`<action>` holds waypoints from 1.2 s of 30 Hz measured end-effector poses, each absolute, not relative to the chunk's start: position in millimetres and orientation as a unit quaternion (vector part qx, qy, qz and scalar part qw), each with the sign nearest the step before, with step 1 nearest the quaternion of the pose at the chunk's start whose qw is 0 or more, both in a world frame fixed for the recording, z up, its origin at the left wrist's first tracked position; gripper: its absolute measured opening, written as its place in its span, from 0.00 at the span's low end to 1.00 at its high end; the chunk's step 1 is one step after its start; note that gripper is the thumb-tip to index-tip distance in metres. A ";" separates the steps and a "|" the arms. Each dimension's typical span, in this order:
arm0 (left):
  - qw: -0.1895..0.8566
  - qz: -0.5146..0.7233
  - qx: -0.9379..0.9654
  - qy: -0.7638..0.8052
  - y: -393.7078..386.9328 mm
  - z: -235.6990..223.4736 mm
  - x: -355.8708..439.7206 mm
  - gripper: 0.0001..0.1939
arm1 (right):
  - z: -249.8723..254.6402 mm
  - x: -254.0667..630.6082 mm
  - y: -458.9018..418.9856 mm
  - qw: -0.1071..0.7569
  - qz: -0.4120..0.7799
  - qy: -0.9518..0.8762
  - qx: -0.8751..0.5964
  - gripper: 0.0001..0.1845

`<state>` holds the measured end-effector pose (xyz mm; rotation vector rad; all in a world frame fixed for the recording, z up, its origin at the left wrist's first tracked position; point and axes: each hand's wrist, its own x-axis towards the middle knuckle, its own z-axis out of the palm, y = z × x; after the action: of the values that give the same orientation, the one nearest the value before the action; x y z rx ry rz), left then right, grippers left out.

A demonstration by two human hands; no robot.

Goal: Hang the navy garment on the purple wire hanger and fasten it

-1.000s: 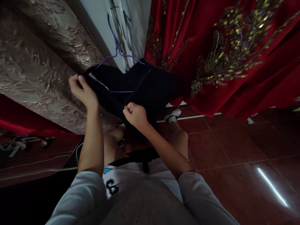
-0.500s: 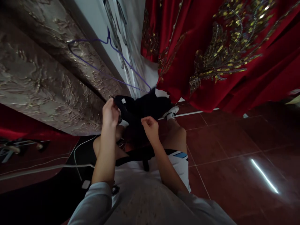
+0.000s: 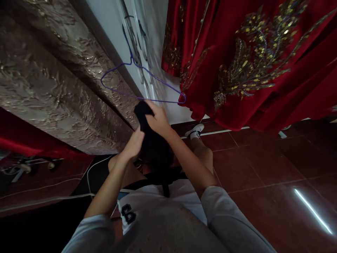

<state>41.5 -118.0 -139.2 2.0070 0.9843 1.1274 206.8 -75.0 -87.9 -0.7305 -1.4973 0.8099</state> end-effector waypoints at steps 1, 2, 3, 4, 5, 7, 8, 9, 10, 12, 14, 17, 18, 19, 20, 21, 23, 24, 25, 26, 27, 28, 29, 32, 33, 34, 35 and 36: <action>0.324 0.373 0.780 0.384 -119.9 -147.3 35.8 0.26 | -86.3 202.8 -60.9 0.627 0.340 -0.620 -0.326 0.13; 0.328 0.326 0.793 0.397 -121.7 -153.9 30.0 0.22 | -87.0 198.4 -46.7 0.639 0.343 -0.598 -0.341 0.12; 0.329 0.290 0.801 0.408 -123.0 -158.9 23.7 0.19 | -89.6 194.6 -33.6 0.634 0.356 -0.584 -0.361 0.09; 0.329 0.269 0.802 0.420 -123.6 -162.5 16.5 0.16 | -93.5 192.2 -22.7 0.617 0.372 -0.577 -0.383 0.08; 0.331 0.256 0.799 0.432 -123.4 -164.9 7.9 0.15 | -98.1 192.3 -14.9 0.599 0.383 -0.574 -0.406 0.09; 0.331 0.237 0.793 0.452 -120.2 -166.9 -13.1 0.14 | -105.7 202.1 -9.7 0.581 0.376 -0.572 -0.441 0.11; 0.323 0.233 0.792 0.463 -117.2 -166.5 -25.1 0.14 | -107.5 211.8 -11.7 0.585 0.359 -0.573 -0.448 0.12; 0.306 0.236 0.791 0.475 -113.5 -164.7 -37.5 0.13 | -107.4 224.0 -15.9 0.593 0.338 -0.578 -0.448 0.12; 0.283 0.245 0.789 0.487 -109.0 -161.2 -49.6 0.12 | -105.4 237.8 -21.3 0.599 0.319 -0.584 -0.446 0.12; 0.224 0.283 0.782 0.509 -98.6 -147.0 -70.1 0.10 | -96.8 265.7 -32.6 0.599 0.287 -0.600 -0.446 0.12; 0.151 0.337 0.771 0.519 -87.8 -122.2 -80.8 0.06 | -85.8 287.2 -41.1 0.598 0.260 -0.610 -0.451 0.12; 0.049 0.433 0.746 0.504 -75.1 -72.7 -70.5 0.06 | -74.4 298.6 -48.4 0.601 0.233 -0.611 -0.459 0.14; 0.034 0.452 0.746 0.488 -72.2 -56.4 -60.7 0.05 | -73.2 297.3 -50.5 0.601 0.232 -0.611 -0.460 0.14; 0.031 0.462 0.753 0.467 -69.7 -41.9 -49.0 0.03 | -73.2 294.4 -53.1 0.599 0.234 -0.613 -0.460 0.14; 0.034 0.461 0.765 0.447 -67.1 -30.0 -36.6 0.06 | -74.0 290.7 -56.3 0.595 0.238 -0.617 -0.457 0.13; 0.043 0.455 0.780 0.428 -64.1 -21.0 -24.6 0.12 | -75.2 287.1 -60.0 0.589 0.240 -0.623 -0.455 0.11; 0.071 0.445 0.797 0.402 -55.6 -12.0 -6.1 0.18 | -76.9 284.4 -68.1 0.576 0.223 -0.645 -0.450 0.06; 0.087 0.443 0.800 0.394 -50.2 -11.3 -0.8 0.17 | -76.4 286.7 -71.7 0.577 0.197 -0.653 -0.450 0.05; 0.099 0.446 0.800 0.390 -44.3 -12.2 1.6 0.15 | -74.5 292.0 -74.6 0.585 0.160 -0.654 -0.453 0.09; 0.107 0.449 0.798 0.388 -38.2 -14.1 1.5 0.11 | -71.1 300.4 -76.6 0.598 0.116 -0.644 -0.462 0.15; 0.107 0.450 0.798 0.386 -32.3 -16.2 -0.6 0.08 | -66.1 311.7 -77.5 0.616 0.073 -0.625 -0.473 0.20; 0.099 0.449 0.800 0.386 -26.9 -17.9 -3.9 0.06 | -59.7 325.3 -77.4 0.634 0.036 -0.600 -0.486 0.24; 0.087 0.448 0.802 0.386 -22.0 -19.0 -7.9 0.05 | -52.1 340.4 -76.6 0.643 0.014 -0.579 -0.501 0.26; 0.036 0.451 0.800 0.394 -10.9 -18.4 -18.2 0.04 | -25.8 384.2 -71.5 0.590 0.065 -0.597 -0.540 0.16; 0.020 0.455 0.795 0.401 -8.5 -17.5 -20.2 0.05 | -17.3 394.4 -69.4 0.546 0.126 -0.626 -0.542 0.14; 0.011 0.463 0.787 0.407 -7.1 -16.5 -21.4 0.07 | -9.8 400.9 -67.0 0.497 0.192 -0.653 -0.538 0.14; 0.015 0.475 0.777 0.412 -6.7 -15.8 -21.6 0.08 | -3.5 403.3 -64.2 0.473 0.224 -0.665 -0.533 0.15; 0.031 0.488 0.768 0.414 -7.4 -15.2 -20.9 0.09 | 1.4 401.7 -61.0 0.479 0.225 -0.663 -0.529 0.16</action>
<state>-20.9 -7.4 -15.2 2.3658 1.2765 1.5044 401.7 -61.0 1.4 -1.2914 -1.6191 0.5490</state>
